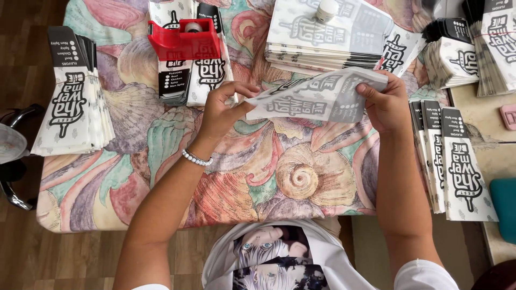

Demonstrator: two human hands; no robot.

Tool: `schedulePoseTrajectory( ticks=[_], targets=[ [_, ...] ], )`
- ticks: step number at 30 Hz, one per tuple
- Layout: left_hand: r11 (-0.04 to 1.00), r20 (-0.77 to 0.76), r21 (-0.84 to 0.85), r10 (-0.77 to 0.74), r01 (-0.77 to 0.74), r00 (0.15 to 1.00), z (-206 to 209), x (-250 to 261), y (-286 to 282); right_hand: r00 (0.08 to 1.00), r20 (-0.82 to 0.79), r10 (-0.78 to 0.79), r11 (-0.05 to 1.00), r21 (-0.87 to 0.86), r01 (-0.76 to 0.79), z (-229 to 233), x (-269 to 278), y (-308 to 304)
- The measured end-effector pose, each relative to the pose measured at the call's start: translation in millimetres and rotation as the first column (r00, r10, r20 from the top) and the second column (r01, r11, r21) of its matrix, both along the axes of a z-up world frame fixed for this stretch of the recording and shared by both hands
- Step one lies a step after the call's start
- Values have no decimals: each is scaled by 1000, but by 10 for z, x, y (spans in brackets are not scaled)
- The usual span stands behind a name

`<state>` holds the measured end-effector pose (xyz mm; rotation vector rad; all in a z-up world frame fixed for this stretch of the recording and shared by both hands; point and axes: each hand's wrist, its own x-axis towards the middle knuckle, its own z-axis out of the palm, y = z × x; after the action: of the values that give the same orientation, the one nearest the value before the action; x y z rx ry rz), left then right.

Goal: The person organizes and stacks custom-printed plastic wrappers on a table, applying adhesive tape from a dispenser to some of the wrappers and grouping them into neat stacks.

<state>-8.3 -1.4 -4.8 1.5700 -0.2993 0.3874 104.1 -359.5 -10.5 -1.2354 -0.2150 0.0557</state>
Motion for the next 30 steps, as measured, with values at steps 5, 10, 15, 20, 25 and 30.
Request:
schedulePoseTrajectory(
  ticks=[5, 10, 15, 20, 25, 30],
  targets=[
    [976, -91, -181, -139, 121, 986, 104, -53, -64, 999, -44, 5, 999, 34, -4, 25, -64, 41],
    [968, -112, -235, -112, 84, 987, -286, 83, 55, 998, -23, 53, 995, 85, -51, -349, 122, -75],
    [984, -62, -175, 13, -23, 998, 299, -177, -176, 985, 10, 171, 981, 94, -171, -155, -71, 224],
    [963, -123, -266, 3, -36, 992, 120, -161, -249, 999, -33, -5, 999, 35, 6, -433, 79, 177],
    [905, -242, -426, -99, -14, 965, 106, -158, -250, 1000, -15, -1, 999, 40, 2, -366, 42, 265],
    [808, -344, -588, -214, -33, 914, 98, -146, -184, 998, -63, 4, 997, 83, 1, -366, 18, 309]
  ],
)
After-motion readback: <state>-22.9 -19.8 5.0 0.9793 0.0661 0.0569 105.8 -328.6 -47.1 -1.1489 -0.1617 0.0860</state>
